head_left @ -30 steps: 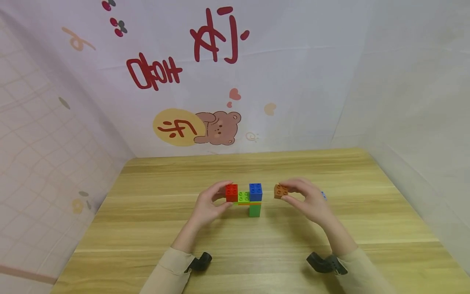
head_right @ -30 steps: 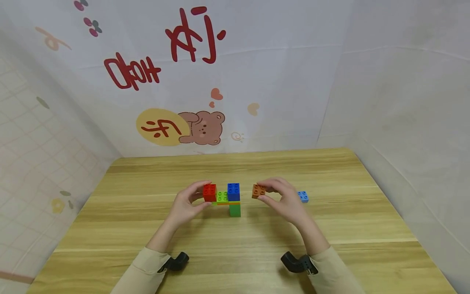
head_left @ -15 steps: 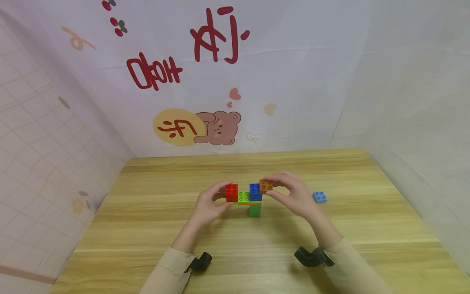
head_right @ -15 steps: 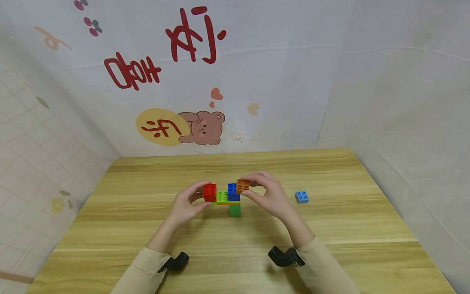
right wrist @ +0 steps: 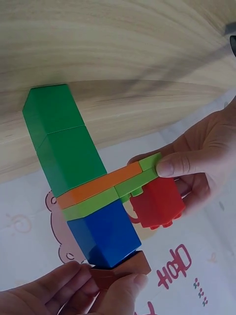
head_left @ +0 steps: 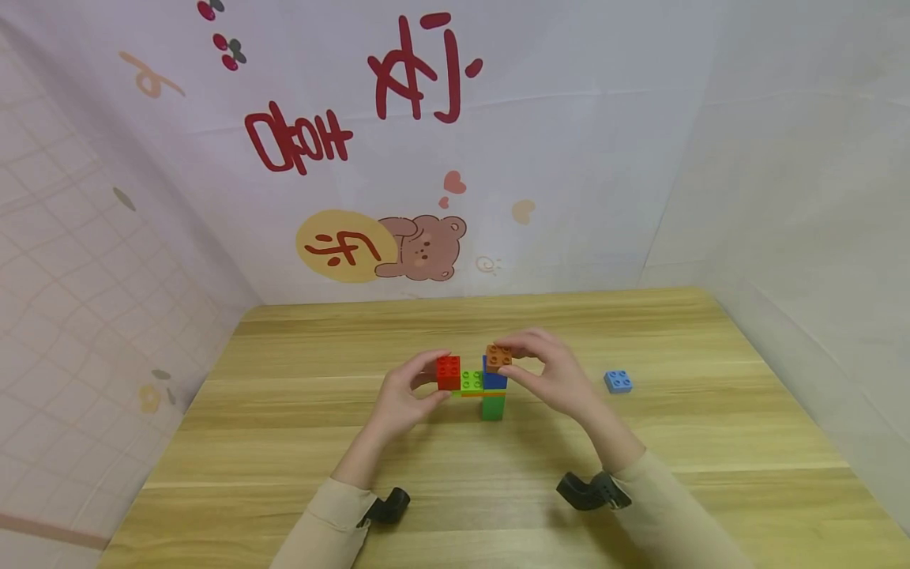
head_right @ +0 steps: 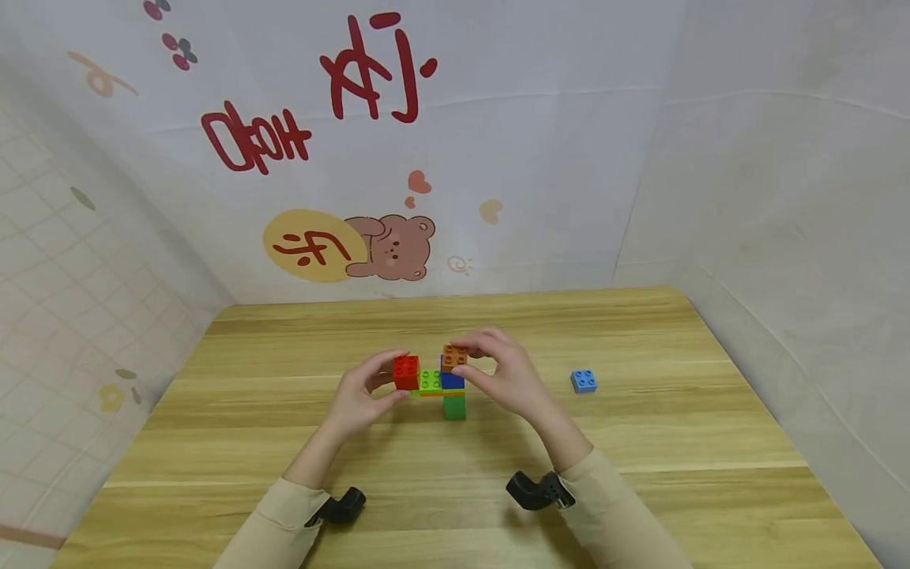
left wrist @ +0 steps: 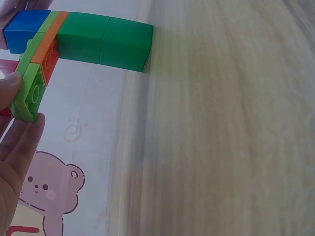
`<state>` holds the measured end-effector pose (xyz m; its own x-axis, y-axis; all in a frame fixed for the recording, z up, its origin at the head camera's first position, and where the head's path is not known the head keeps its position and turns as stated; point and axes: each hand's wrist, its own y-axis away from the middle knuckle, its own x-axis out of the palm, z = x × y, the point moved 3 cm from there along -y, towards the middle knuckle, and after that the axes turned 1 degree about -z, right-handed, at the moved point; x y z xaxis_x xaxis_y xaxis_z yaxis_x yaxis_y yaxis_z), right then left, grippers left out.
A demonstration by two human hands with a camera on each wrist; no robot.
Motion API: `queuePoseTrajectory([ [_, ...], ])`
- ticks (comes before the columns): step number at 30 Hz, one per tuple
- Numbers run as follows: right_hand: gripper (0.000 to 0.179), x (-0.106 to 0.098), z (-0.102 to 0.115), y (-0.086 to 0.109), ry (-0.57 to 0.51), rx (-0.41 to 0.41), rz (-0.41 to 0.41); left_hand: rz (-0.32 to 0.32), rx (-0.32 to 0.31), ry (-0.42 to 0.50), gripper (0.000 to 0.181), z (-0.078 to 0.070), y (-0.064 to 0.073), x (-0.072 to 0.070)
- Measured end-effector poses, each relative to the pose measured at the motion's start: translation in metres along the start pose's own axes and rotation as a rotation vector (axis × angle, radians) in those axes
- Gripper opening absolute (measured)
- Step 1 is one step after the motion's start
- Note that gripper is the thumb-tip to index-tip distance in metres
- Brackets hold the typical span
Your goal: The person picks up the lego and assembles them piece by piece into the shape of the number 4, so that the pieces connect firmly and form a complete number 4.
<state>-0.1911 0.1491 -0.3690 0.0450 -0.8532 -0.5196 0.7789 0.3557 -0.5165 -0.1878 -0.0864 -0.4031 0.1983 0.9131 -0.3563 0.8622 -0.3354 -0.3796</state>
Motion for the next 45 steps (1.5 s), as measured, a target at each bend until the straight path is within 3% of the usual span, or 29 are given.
queuePoseTrajectory([
  [5, 0.036, 0.005, -0.025, 0.001, 0.006, -0.01, 0.009, 0.001, -0.003, 0.002, 0.059, -0.001, 0.0, 0.0],
  [28, 0.033, 0.005, -0.024, -0.005, 0.012, -0.035, 0.067, 0.006, 0.001, 0.007, 0.057, -0.005, -0.001, -0.001],
  [35, 0.033, 0.005, -0.023, -0.005, 0.024, -0.029, 0.076, 0.0, -0.017, -0.001, 0.062, 0.027, -0.002, 0.003],
  [45, 0.033, 0.004, -0.021, -0.006, 0.06, -0.05, 0.081, -0.006, 0.029, 0.003, 0.063, 0.031, -0.001, 0.002],
])
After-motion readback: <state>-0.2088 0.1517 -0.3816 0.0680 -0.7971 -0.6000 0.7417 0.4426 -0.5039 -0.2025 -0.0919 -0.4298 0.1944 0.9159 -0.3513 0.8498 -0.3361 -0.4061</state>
